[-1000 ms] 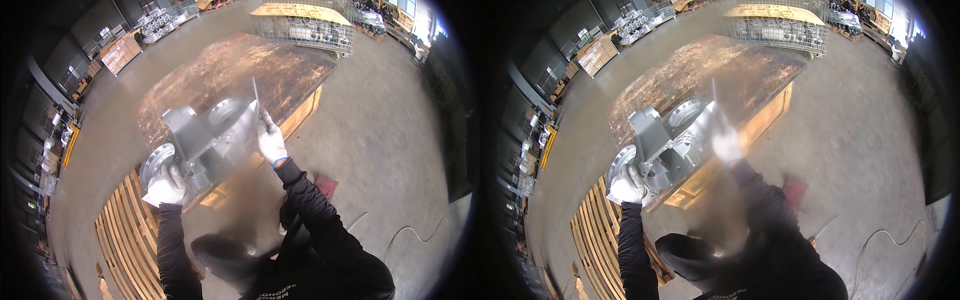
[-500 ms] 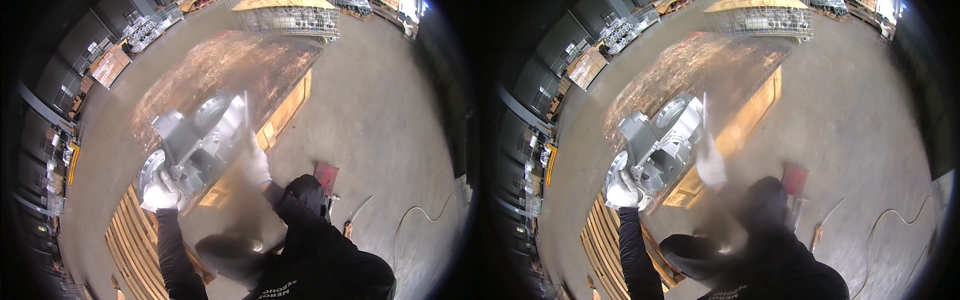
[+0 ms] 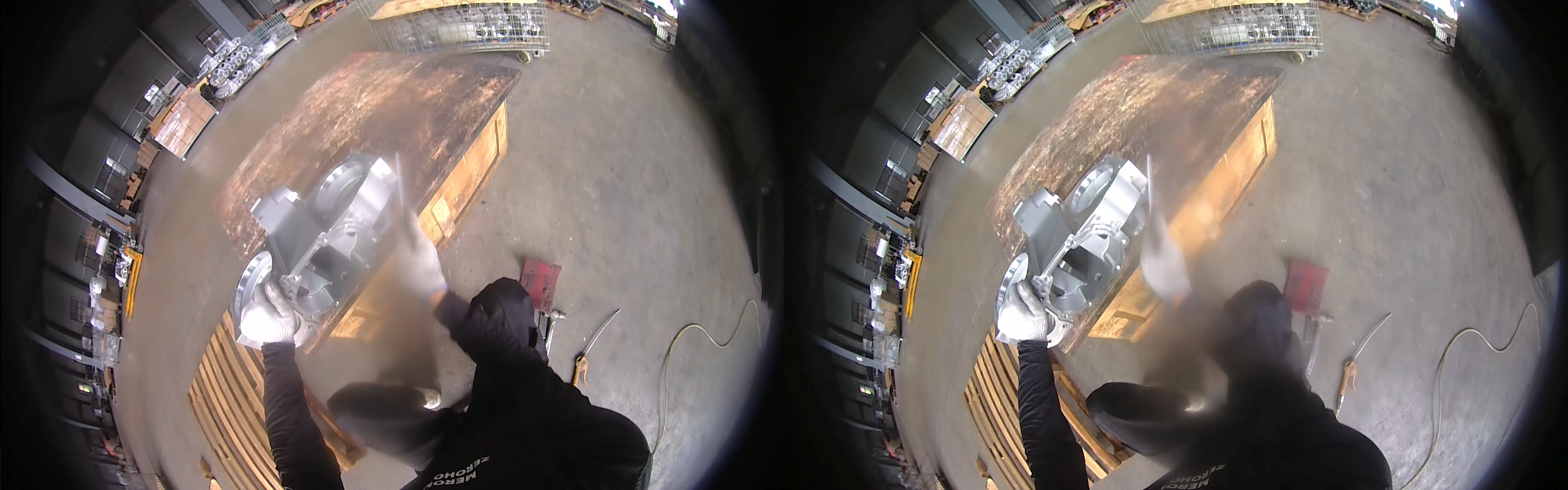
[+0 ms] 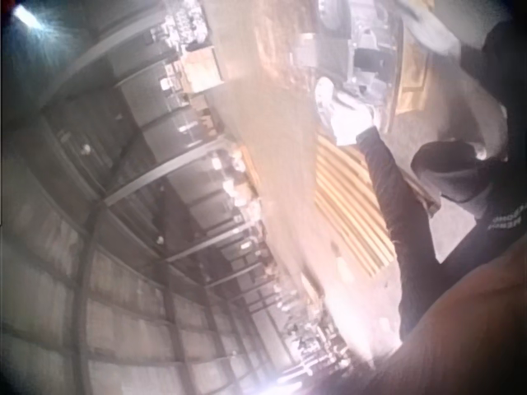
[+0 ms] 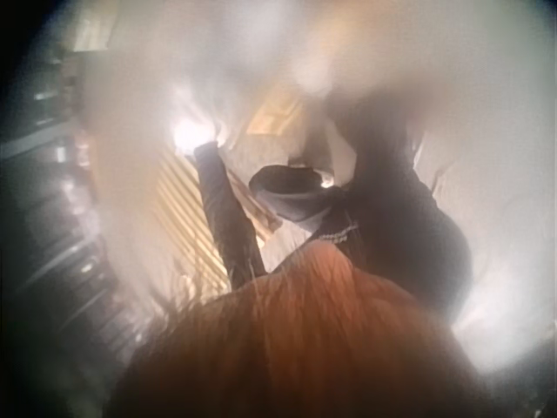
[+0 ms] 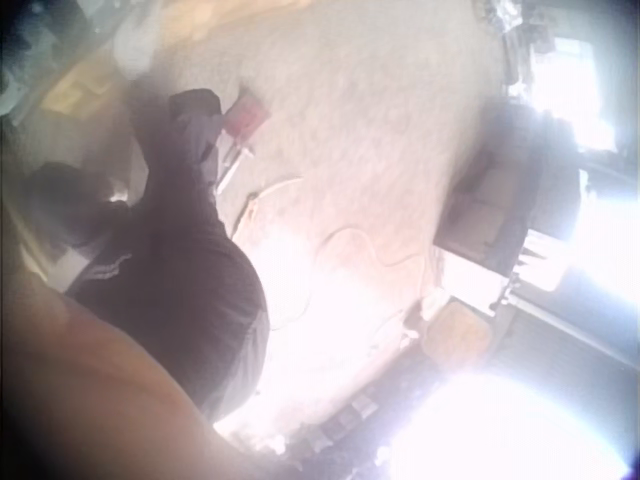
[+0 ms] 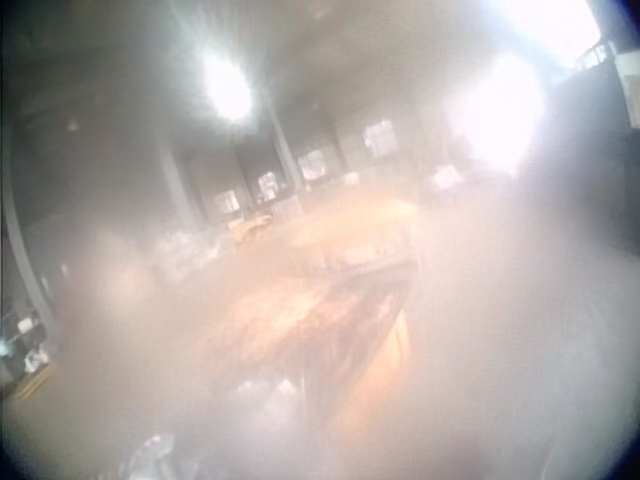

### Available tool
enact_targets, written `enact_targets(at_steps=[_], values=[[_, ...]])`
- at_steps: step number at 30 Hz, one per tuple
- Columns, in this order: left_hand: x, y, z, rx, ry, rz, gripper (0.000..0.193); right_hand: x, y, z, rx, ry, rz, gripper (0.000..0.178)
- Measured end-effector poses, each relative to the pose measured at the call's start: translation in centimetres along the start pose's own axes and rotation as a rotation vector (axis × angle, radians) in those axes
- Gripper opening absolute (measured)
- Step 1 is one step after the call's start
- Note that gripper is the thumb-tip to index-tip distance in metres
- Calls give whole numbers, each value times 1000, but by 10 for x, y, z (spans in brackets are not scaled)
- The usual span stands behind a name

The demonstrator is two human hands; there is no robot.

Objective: The person uses a wire brush and a sanding block to deburr and smooth a large metallic part on a wooden workbench. They repeatedly reposition and flip the part to access different edges and surfaces, then place the part back on the bench after finishing.

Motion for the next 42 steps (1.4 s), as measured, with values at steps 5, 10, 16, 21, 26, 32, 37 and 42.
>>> enact_targets(at_steps=[5,10,16,21,26,32,37,42], values=[[5,-3,-3,-4,32,2,39,0,-15,-26,-605,76,-33,56],[0,13,13,17,-172,273,34,31,-48,-55,-376,28,-62,59],[-1,3,5,23,-63,90,32,-2,-67,18,-1116,-227,79,56],[0,-4,-1,-17,-4,13,32,35,-38,47,-1513,-412,158,54],[-1,0,5,25,-139,146,39,39,-32,55,-1495,-16,361,52],[-1,2,8,-11,-234,277,44,58,6,79,-1129,-105,445,40],[-2,2,8,23,-148,205,50,32,21,62,-1490,-199,492,46],[-2,-1,6,-2,-94,96,44,8,43,55,-1567,-365,422,51]])
Point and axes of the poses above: each hand's wrist, its own x-axis towards the middle knuckle, its own y-axis out of the palm, z = x × y, the point moved 7 cm from there along x, towards the middle knuckle, and after that the axes turned 6 degrees about z, right-handed, at the moved point
